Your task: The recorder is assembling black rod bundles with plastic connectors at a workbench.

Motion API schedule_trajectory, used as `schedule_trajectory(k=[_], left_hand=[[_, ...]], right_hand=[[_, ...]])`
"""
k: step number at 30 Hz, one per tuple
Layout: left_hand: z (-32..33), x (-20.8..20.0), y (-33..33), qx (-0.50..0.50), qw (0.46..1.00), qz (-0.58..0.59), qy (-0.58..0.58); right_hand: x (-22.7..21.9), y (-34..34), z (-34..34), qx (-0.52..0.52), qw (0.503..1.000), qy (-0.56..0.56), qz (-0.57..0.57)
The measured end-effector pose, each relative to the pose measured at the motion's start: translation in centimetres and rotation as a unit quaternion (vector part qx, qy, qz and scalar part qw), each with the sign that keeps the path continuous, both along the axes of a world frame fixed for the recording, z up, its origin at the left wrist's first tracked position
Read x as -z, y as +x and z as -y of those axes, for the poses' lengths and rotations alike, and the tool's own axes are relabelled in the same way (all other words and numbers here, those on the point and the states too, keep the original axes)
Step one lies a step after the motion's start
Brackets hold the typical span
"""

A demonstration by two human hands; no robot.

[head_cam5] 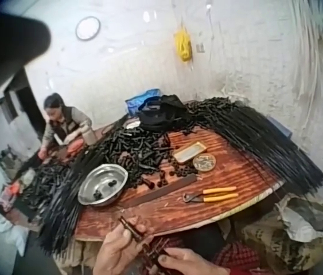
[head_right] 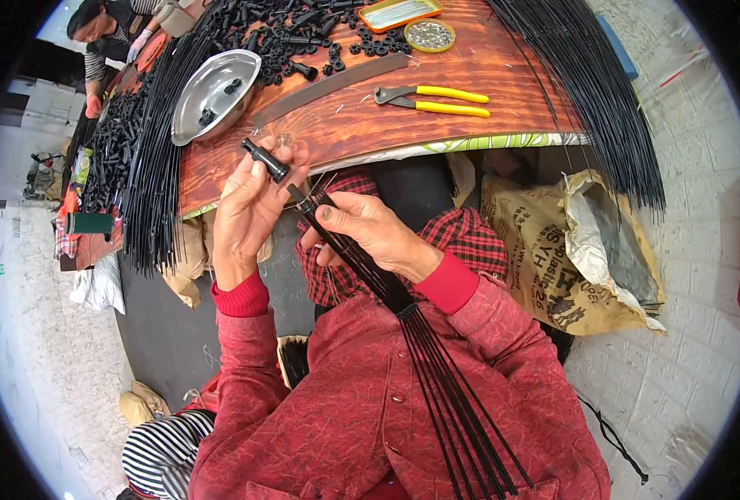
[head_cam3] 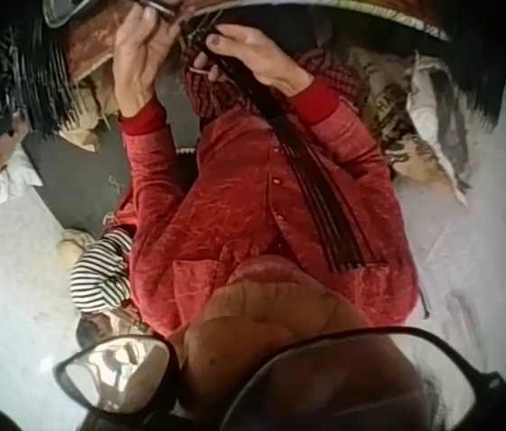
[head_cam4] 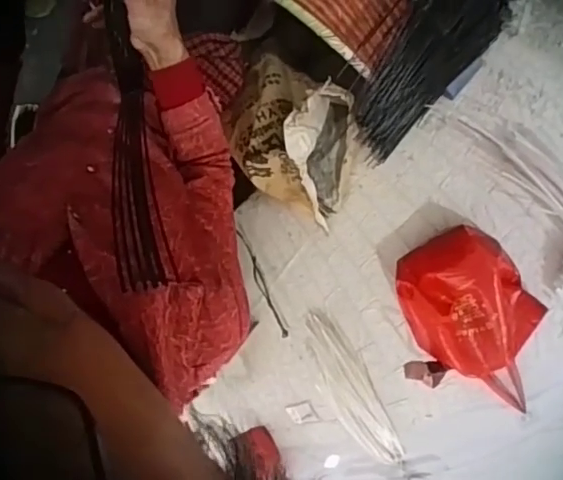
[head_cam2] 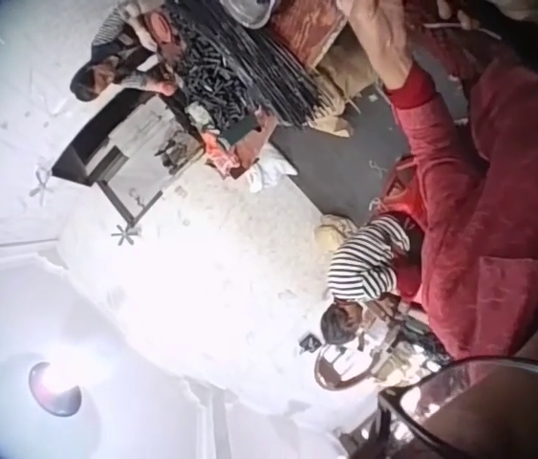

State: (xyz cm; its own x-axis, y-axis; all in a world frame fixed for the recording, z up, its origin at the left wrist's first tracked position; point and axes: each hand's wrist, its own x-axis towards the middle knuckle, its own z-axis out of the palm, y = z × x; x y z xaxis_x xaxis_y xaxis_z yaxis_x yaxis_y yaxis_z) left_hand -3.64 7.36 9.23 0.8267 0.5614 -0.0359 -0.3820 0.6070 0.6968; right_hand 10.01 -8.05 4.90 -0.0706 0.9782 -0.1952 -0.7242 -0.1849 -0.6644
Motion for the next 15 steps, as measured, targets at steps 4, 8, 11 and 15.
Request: schedule_trajectory(k=[4,8,11,15], left_hand=[[0.4,0.3,-0.1,0.009,0.999,-0.025,0.034],[0.7,0.0,0.1,-0.056,0.995,-0.055,0.062],[-0.1,1.1,-1.0,-0.124,0.981,-0.096,0.115],[0.6,1.1,-2.7,-0.072,0.956,-0.173,0.225]], right_hand=[[0.0,0.0,-0.1,-0.002,1.000,0.007,0.006],[0.5,0.2,-0.1,0.001,1.000,0.003,-0.011],[0.6,0.5,0.0,-0.002,1.000,0.001,-0.020],[0.6,0.8,0.1,0.019,0.999,-0.002,-0.026]])
